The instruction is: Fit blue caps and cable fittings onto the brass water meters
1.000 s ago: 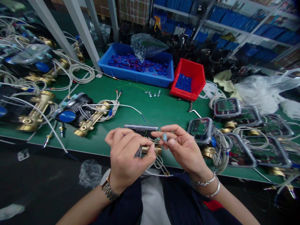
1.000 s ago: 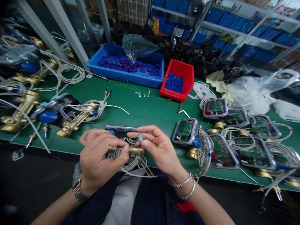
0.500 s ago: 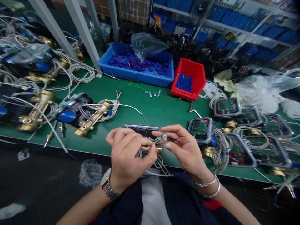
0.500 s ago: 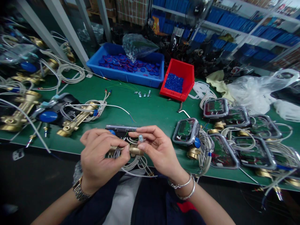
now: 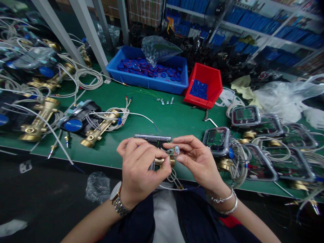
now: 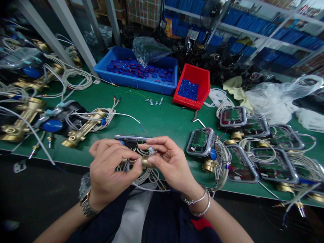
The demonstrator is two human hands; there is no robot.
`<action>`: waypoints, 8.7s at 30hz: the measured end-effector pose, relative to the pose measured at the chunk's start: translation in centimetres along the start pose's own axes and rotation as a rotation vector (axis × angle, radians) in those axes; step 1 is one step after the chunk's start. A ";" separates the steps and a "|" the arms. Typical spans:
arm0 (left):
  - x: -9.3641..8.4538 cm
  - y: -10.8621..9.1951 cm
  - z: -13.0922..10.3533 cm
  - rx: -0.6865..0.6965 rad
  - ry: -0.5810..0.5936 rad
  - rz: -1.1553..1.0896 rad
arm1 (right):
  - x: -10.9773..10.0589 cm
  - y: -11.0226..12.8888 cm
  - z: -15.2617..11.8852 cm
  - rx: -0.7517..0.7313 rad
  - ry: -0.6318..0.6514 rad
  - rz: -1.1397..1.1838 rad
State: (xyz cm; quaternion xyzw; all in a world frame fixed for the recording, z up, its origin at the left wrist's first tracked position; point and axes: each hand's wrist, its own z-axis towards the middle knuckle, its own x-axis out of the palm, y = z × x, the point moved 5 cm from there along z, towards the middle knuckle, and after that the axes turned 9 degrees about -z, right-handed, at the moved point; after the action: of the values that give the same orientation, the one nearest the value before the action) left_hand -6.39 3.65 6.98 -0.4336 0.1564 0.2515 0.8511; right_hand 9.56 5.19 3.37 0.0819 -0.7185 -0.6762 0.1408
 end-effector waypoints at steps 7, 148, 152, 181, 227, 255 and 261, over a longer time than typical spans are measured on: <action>0.2 0.4 -0.1 -0.011 0.071 -0.042 | 0.3 -0.9 0.4 0.047 0.091 0.195; -0.6 7.3 -0.1 -0.022 0.228 -0.027 | -8.3 -3.6 23.9 0.121 0.020 -1.665; -0.8 7.4 0.0 -0.006 0.225 -0.030 | -8.3 -2.5 23.7 0.142 0.039 -1.680; -0.9 5.2 1.9 -0.059 0.186 0.143 | 3.5 5.2 9.1 -0.261 0.447 -0.986; -2.4 8.7 -2.6 -0.071 -0.002 -0.036 | 5.4 1.4 12.6 -0.252 0.543 -1.083; -2.1 4.9 -1.0 -0.247 0.053 -0.401 | 1.1 0.6 3.5 0.183 0.122 0.136; -2.1 3.4 -0.7 -0.166 0.011 -0.275 | 2.0 0.1 3.2 0.221 0.128 0.222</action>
State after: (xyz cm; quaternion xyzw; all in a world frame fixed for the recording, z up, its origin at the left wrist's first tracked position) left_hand -10.13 4.12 5.32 -0.5213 0.0787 0.1421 0.8378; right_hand 6.67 7.56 3.49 0.0600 -0.7827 -0.5666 0.2504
